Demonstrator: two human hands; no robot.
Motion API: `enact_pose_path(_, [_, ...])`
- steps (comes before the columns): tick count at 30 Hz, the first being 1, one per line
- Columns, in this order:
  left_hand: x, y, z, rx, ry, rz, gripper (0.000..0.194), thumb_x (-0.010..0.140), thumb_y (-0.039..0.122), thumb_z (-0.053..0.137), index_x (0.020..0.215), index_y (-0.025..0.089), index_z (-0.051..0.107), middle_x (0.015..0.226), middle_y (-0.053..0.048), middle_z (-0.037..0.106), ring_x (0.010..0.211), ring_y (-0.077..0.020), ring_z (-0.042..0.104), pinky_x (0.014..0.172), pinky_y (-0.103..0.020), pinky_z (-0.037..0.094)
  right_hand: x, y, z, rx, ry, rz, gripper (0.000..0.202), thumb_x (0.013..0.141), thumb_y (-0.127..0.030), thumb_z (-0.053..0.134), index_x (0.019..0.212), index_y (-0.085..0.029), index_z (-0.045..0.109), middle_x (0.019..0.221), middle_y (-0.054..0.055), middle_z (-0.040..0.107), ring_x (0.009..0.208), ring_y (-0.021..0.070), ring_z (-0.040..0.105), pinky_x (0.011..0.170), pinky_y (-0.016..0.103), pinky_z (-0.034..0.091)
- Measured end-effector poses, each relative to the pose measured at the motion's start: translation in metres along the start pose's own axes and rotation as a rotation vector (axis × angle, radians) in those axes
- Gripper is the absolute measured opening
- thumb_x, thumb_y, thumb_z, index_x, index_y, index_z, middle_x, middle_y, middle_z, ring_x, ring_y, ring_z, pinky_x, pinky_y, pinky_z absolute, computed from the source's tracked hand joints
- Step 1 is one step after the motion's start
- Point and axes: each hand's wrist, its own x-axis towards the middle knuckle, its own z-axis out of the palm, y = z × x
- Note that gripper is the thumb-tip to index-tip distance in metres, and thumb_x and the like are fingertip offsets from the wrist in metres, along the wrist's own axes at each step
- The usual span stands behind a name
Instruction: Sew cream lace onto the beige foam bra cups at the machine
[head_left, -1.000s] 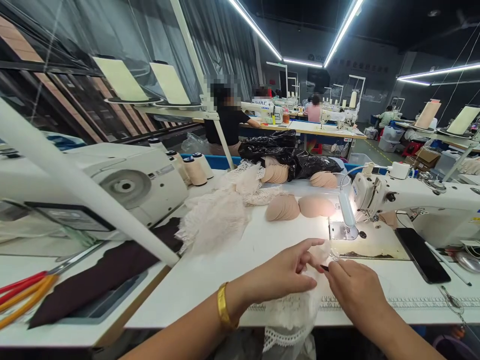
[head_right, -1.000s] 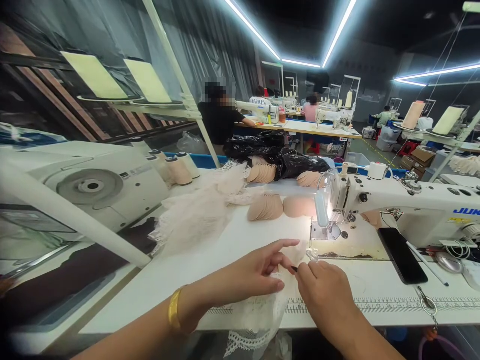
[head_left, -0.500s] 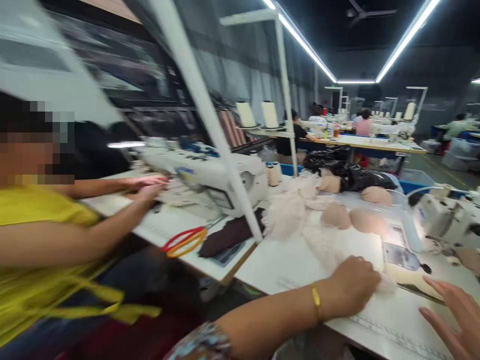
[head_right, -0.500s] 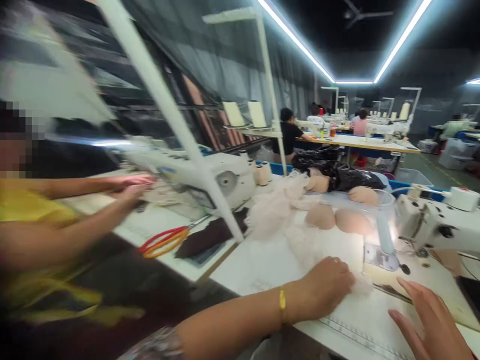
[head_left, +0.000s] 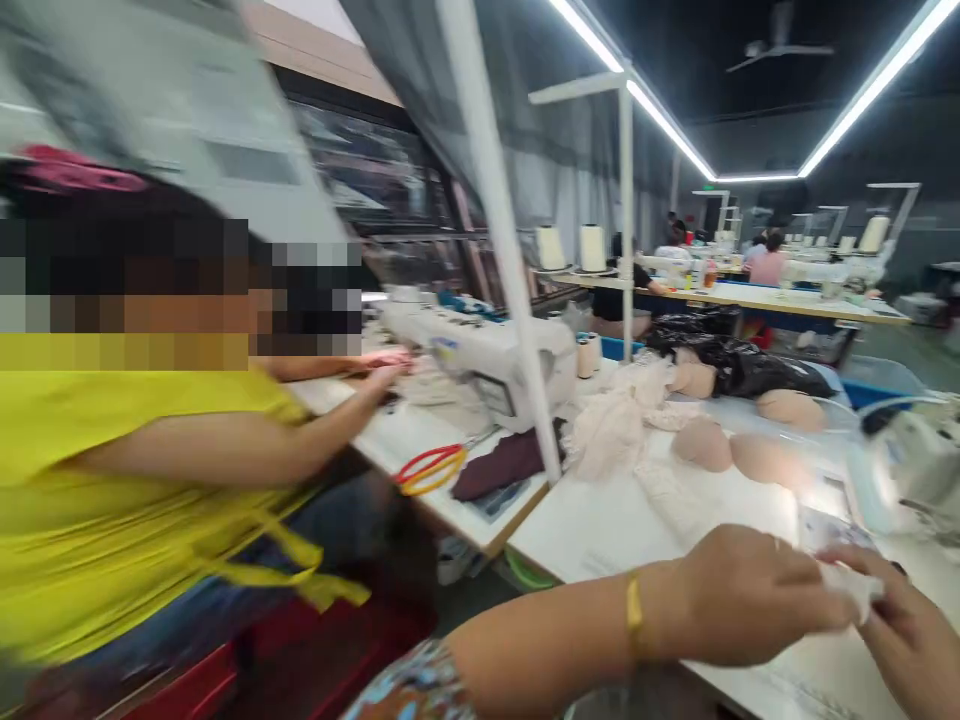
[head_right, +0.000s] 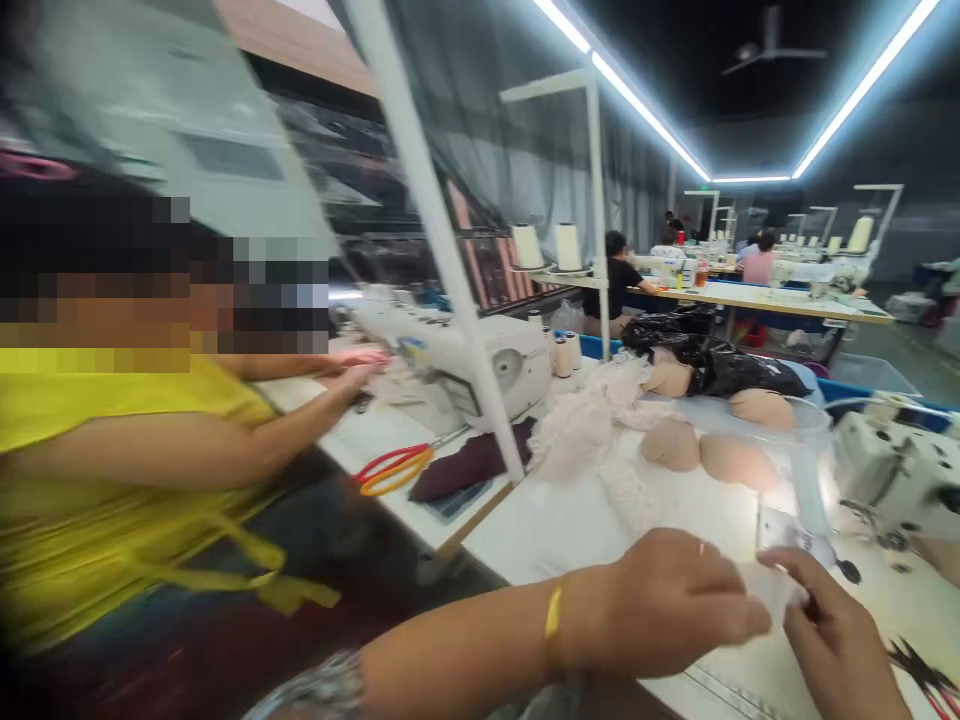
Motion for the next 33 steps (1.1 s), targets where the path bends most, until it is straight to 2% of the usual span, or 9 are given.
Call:
enact_pose_path(3, [-0.015, 0.006, 0.012, -0.069, -0.136, 0.332, 0.029, 0.111, 0.034, 0.045, 0.108, 0.018, 0.070, 0.091, -0.006, 0.078, 0.079, -0.0217, 0.068, 0.071, -0.035, 0.045, 0.004, -0.027, -0.001, 0.202, -0.163, 0.081, 0.030, 0.081, -0.035, 0.059, 0.101, -0.023, 0.078, 0.104, 0.009, 0.081, 0.097, 0.0318, 0.075, 0.087, 0.043, 0.062])
enact_pose_path(5, [-0.024, -0.003, 0.022, -0.189, -0.096, 0.229, 0.029, 0.110, 0.042, 0.051, 0.107, 0.019, 0.070, 0.088, -0.006, 0.077, 0.078, -0.0217, 0.068, 0.077, -0.034, 0.049, 0.006, -0.035, -0.003, 0.308, -0.203, 0.227, 0.035, 0.090, -0.037, 0.052, 0.110, -0.020, 0.075, 0.105, 0.010, 0.081, 0.100, 0.0305, 0.075, 0.090, 0.045, 0.060])
enact_pose_path(9, [-0.026, -0.034, 0.038, -0.320, 0.177, -0.219, 0.027, 0.107, 0.037, 0.051, 0.124, 0.022, 0.067, 0.121, -0.011, 0.074, 0.114, -0.0288, 0.066, 0.101, -0.042, 0.050, 0.001, -0.037, -0.012, 0.359, -0.233, 0.352, 0.042, 0.098, -0.053, 0.056, 0.126, -0.024, 0.069, 0.115, 0.008, 0.077, 0.113, 0.0307, 0.070, 0.096, 0.045, 0.056])
enact_pose_path(11, [-0.019, -0.044, 0.041, -0.347, 0.170, -0.365, 0.037, 0.103, 0.039, 0.057, 0.134, 0.021, 0.063, 0.136, -0.013, 0.069, 0.127, -0.0327, 0.061, 0.110, -0.050, 0.046, -0.003, -0.037, -0.013, 0.317, -0.257, 0.308, 0.045, 0.095, -0.058, 0.065, 0.126, -0.026, 0.070, 0.120, 0.008, 0.075, 0.117, 0.0311, 0.067, 0.100, 0.045, 0.053])
enact_pose_path(14, [-0.004, -0.046, 0.041, -0.468, 0.041, -0.487, 0.044, 0.097, 0.043, 0.062, 0.134, 0.019, 0.064, 0.134, -0.013, 0.069, 0.126, -0.0337, 0.061, 0.109, -0.050, 0.047, -0.006, -0.038, -0.008, 0.345, -0.226, 0.265, 0.042, 0.093, -0.052, 0.073, 0.125, -0.026, 0.069, 0.119, 0.007, 0.073, 0.115, 0.0299, 0.066, 0.101, 0.045, 0.052])
enact_pose_path(21, [0.014, -0.043, 0.032, -1.058, -0.125, -0.568, 0.042, 0.087, 0.058, 0.069, 0.091, 0.016, 0.071, 0.086, -0.003, 0.067, 0.084, -0.0211, 0.060, 0.076, -0.032, 0.044, -0.016, -0.038, -0.012, 0.351, -0.191, 0.032, 0.028, 0.099, -0.029, 0.070, 0.127, -0.033, 0.071, 0.126, 0.006, 0.071, 0.124, 0.0252, 0.065, 0.113, 0.043, 0.047])
enact_pose_path(25, [0.011, -0.045, 0.033, -1.312, 0.050, -0.639, 0.044, 0.071, 0.055, 0.087, 0.081, 0.017, 0.065, 0.079, 0.001, 0.061, 0.078, -0.0163, 0.053, 0.073, -0.028, 0.040, -0.022, -0.031, -0.014, 0.372, -0.208, 0.000, 0.042, 0.096, -0.024, 0.071, 0.136, -0.036, 0.066, 0.141, 0.005, 0.063, 0.135, 0.0253, 0.058, 0.120, 0.045, 0.042])
enact_pose_path(30, [0.010, -0.041, 0.033, -1.242, 0.230, -0.581, 0.031, 0.077, 0.047, 0.083, 0.082, 0.019, 0.069, 0.088, -0.001, 0.066, 0.088, -0.0196, 0.059, 0.084, -0.032, 0.046, -0.021, -0.029, -0.011, 0.443, -0.260, 0.150, 0.055, 0.090, -0.028, 0.078, 0.143, -0.034, 0.061, 0.150, 0.007, 0.060, 0.145, 0.0277, 0.050, 0.124, 0.048, 0.035])
enact_pose_path(33, [0.010, -0.036, 0.031, -1.013, 0.262, -0.464, 0.023, 0.088, 0.044, 0.072, 0.087, 0.021, 0.071, 0.097, -0.004, 0.069, 0.100, -0.0230, 0.062, 0.092, -0.035, 0.047, -0.017, -0.037, -0.010, 0.482, -0.289, 0.211, 0.049, 0.090, -0.043, 0.081, 0.134, -0.028, 0.067, 0.135, 0.007, 0.067, 0.130, 0.0282, 0.059, 0.111, 0.045, 0.045])
